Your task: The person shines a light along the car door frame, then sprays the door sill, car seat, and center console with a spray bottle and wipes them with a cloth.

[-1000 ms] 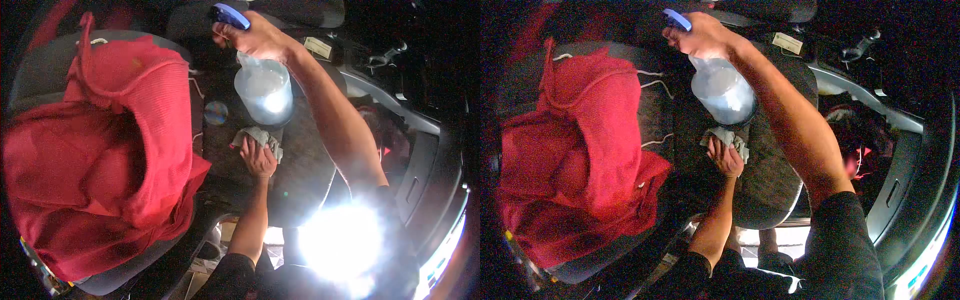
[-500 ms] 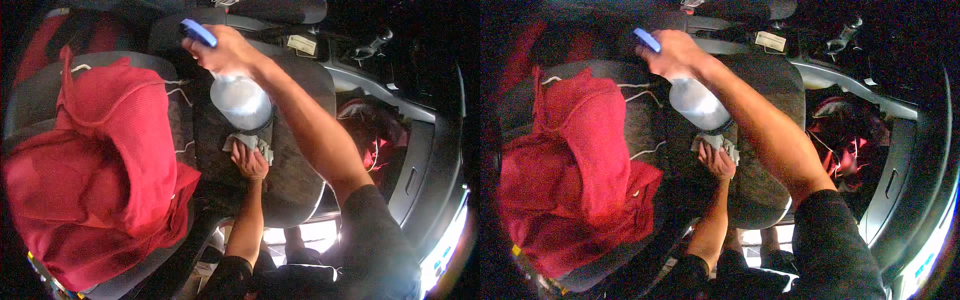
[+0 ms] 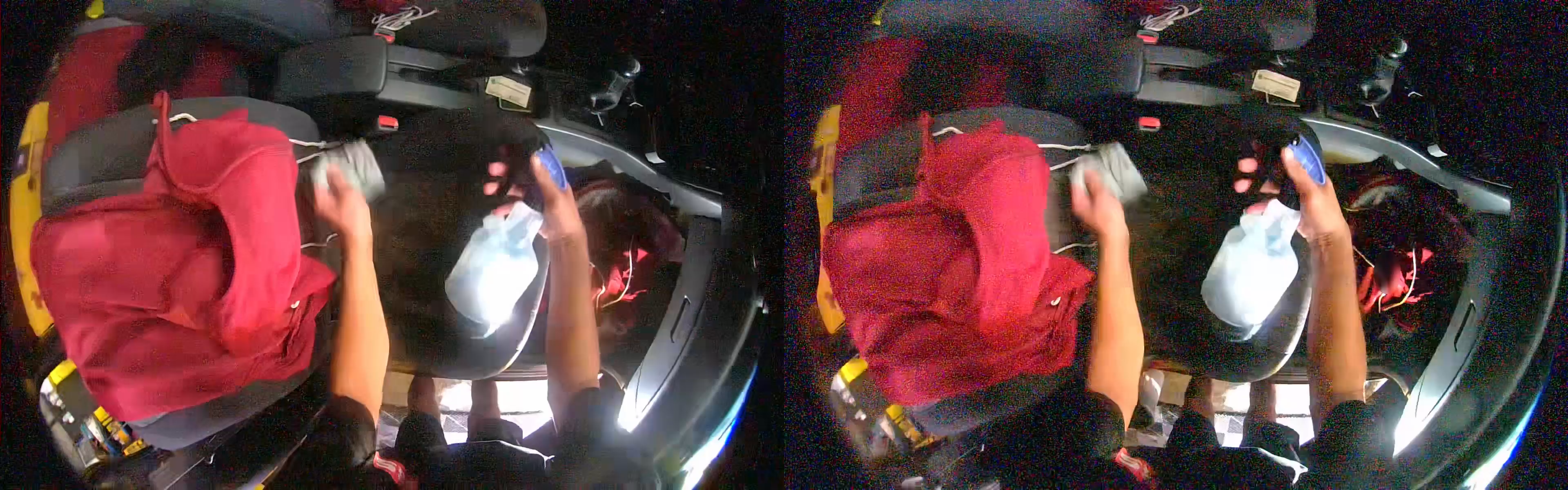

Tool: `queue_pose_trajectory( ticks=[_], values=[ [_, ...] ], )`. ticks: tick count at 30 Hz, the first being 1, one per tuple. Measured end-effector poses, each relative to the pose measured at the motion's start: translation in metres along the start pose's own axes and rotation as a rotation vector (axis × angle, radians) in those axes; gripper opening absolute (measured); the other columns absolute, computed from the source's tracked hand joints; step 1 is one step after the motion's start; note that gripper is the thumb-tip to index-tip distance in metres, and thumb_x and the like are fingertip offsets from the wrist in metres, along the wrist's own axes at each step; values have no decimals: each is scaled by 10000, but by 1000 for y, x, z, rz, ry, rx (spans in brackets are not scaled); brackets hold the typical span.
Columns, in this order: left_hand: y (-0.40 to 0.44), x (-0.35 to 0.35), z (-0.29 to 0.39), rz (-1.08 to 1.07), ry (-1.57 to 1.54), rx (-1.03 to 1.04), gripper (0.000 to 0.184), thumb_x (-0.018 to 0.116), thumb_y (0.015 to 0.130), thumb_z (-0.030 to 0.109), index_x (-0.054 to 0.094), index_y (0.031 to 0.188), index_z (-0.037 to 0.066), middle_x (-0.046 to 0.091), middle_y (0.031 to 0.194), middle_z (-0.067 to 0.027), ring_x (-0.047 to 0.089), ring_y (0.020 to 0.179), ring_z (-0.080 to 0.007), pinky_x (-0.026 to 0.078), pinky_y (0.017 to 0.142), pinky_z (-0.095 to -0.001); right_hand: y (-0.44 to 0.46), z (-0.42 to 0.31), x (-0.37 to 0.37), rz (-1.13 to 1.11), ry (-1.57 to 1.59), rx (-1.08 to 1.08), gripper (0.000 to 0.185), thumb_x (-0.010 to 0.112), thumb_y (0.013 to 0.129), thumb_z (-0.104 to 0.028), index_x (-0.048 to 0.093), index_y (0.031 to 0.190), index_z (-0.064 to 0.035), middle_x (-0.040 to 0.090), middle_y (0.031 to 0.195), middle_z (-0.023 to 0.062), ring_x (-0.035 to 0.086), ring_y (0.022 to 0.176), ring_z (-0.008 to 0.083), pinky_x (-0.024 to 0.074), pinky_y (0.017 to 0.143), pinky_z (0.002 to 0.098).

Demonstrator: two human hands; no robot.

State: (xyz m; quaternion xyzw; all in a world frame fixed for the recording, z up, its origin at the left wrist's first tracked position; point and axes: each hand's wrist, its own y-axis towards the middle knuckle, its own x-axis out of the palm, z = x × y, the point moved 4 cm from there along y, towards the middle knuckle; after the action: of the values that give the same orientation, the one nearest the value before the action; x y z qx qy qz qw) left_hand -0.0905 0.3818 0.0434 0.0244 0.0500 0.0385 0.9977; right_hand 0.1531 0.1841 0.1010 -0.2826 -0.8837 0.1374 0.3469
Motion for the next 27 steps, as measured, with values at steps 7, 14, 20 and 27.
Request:
queue_pose_trajectory(
  ticks=[7,14,20,27],
  values=[
    [150,117,57,-177,1061,1044,233,466,899,181,596,891,-13,610,902,-218,569,871,-405,441,807,-494,27,37,-23,-174,134,152,603,486,972,-428,412,1378,12,631,1150,182,664,939,298,605,635,442],
    [161,142,81,-475,1225,874,140,565,686,91,628,728,-26,606,737,-268,611,766,-424,472,721,-503,42,40,-32,-238,219,166,612,465,974,-436,389,1399,-3,637,1084,163,658,900,287,603,617,431],
    [151,155,65,-531,1239,922,151,552,711,87,603,616,-20,610,704,-251,623,723,-427,472,679,-506,46,50,-38,-253,281,217,606,466,974,-422,374,1411,-11,633,1083,162,657,887,288,595,591,420],
    [127,176,67,-786,1369,576,187,537,732,96,662,826,-7,626,916,-206,596,974,-343,448,852,-476,40,57,-44,-226,371,215,616,468,968,-423,368,1409,-4,629,1092,181,652,882,309,601,593,435]
  ],
)
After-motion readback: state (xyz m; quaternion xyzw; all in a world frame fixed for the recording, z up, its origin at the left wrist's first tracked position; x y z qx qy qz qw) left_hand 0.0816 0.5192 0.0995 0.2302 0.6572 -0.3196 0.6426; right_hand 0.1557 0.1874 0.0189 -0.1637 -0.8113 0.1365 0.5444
